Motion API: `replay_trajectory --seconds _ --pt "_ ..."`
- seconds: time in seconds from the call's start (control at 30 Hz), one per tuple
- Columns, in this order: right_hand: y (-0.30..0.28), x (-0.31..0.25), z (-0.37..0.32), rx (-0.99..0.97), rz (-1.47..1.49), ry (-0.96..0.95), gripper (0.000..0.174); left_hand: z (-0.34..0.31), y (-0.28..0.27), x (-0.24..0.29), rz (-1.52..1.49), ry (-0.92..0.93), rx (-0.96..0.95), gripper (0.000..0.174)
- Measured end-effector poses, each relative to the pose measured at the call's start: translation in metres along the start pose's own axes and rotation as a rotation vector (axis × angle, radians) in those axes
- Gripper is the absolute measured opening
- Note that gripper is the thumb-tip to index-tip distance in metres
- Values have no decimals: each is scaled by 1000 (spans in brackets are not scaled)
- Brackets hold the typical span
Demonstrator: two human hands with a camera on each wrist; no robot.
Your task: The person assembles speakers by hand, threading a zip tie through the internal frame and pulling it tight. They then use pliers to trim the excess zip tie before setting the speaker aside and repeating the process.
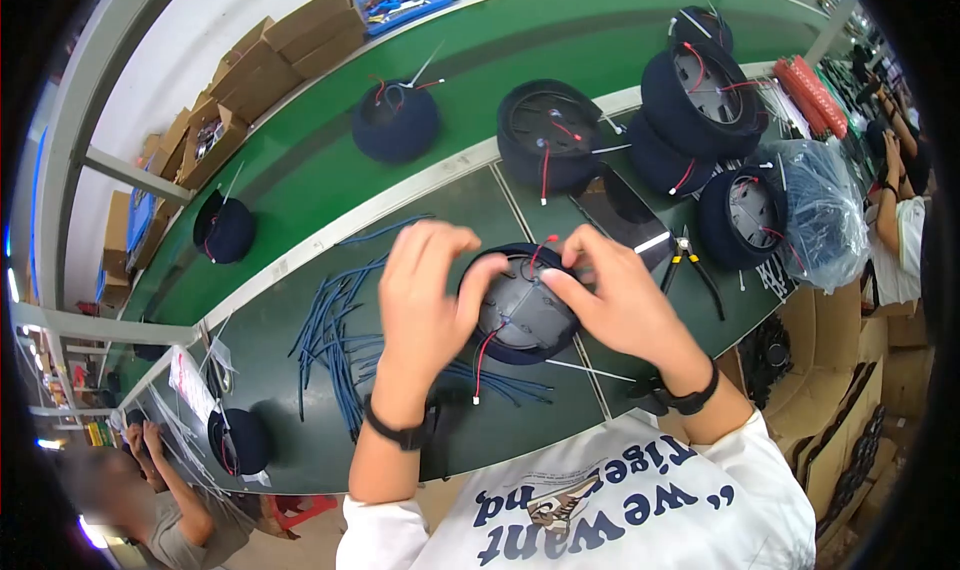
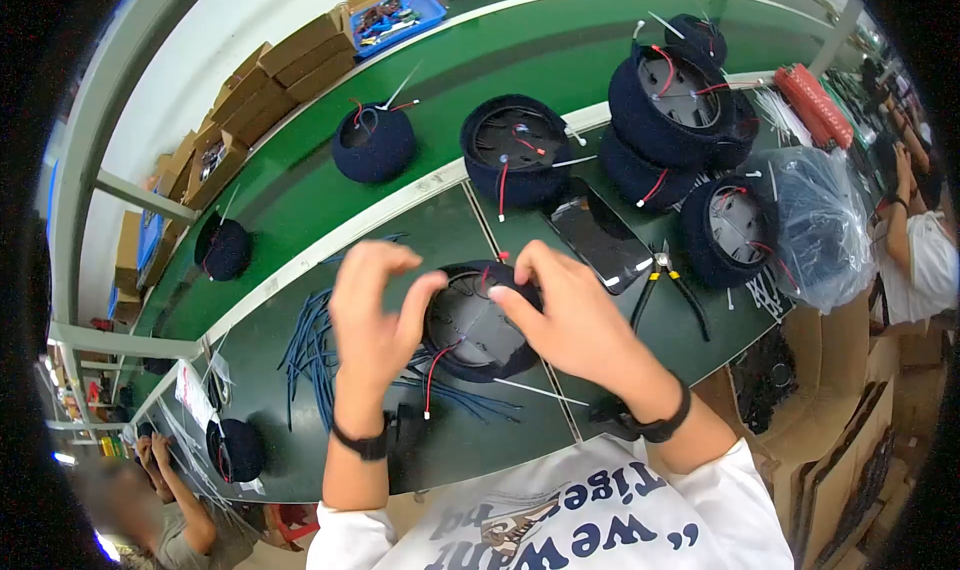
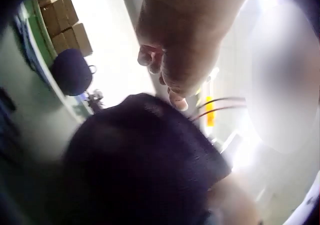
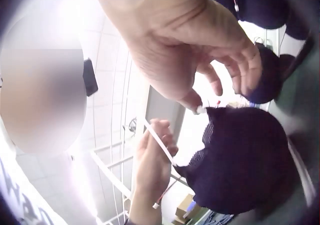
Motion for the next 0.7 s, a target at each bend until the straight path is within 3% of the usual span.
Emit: replay_trajectory --seconds 0.03,0.07,0.13,0.2,0.33,0.47,0.57,0.7 --pt "-16 -8 -6 39 -48 -60 27 4 -12 23 -81 24 -66 31" --pt "-30 -8 -14 -13 -12 23 27 3 -20 44 -159 46 -127 35" --pt "-52 -4 -25 -321 174 212 28 -9 -8 71 -272 170 -392 40" --pt "-51 3 -35 -458 277 95 26 -26 15 79 -275 198 -464 36" --pt "-34 26 -42 -405 445 83 13 -42 28 71 -279 151 -417 26" --pt "-32 37 -48 -385 805 217 14 -43 28 69 -268 52 -319 22" --pt "-29 39 -48 -470 859 149 16 -46 33 67 -288 19 -219 18" --pt "-26 35 -48 -362 666 85 14 -47 28 67 -235 -26 -195 19"
Point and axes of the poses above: each hand's wrist, its own z-axis towards the middle knuckle, its own y-axis out of the palm, x = y × z, the point moved 3 cm from there along z, towards the middle knuckle, and after that the axes turned 9 degrees about y, right-handed, at the moved point
